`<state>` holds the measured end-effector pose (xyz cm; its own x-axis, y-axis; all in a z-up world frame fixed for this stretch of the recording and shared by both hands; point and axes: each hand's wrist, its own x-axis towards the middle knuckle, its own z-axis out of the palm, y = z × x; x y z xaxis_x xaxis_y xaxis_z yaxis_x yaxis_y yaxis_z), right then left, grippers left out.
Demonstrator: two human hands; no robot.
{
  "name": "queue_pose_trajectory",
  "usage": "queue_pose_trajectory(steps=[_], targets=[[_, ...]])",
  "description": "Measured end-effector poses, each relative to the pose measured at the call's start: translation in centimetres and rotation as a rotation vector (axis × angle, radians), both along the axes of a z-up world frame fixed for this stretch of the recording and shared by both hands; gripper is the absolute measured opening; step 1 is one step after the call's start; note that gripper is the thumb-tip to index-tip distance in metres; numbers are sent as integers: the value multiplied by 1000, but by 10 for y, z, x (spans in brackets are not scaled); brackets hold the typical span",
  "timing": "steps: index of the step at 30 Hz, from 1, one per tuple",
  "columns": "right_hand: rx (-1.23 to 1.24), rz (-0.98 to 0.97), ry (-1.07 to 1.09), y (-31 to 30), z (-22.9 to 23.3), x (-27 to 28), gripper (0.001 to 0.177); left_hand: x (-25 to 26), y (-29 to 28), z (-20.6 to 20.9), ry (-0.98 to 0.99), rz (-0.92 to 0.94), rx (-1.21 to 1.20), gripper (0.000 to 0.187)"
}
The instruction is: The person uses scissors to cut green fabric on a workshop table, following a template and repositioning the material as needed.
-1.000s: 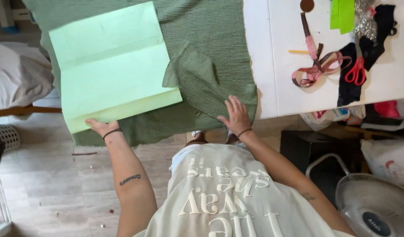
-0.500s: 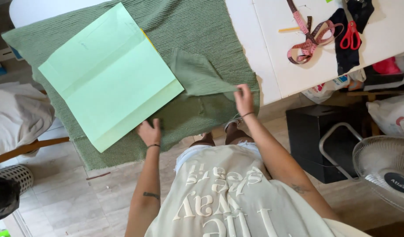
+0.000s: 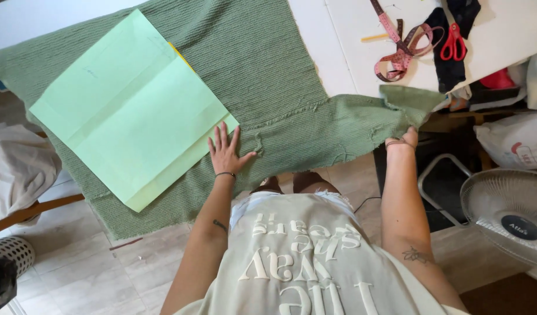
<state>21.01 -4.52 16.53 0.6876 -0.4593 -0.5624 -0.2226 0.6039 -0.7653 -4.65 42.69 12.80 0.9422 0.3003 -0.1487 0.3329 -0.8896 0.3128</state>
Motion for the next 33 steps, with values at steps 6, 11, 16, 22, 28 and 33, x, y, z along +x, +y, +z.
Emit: queue_pose_trajectory(steps=[6, 11, 16, 22, 28, 33], targets=[[321, -148, 169, -7, -47, 57, 62, 10, 55, 3, 23, 62, 43, 109], [395, 154, -65, 87, 59, 69, 48, 12, 83, 12, 137, 124, 64, 116], [528, 360, -323, 93, 56, 91, 54, 8, 81, 15, 271, 57, 170, 126], [-59, 227, 144, 36, -103, 81, 48, -16, 32, -7, -248, -257, 192, 86], [-942, 529, 374, -1, -179, 73, 72, -32, -34, -20, -180, -551, -9, 76], [-1917, 859, -447, 60, -36, 64, 71, -24, -53, -12, -126, -388, 92, 60]])
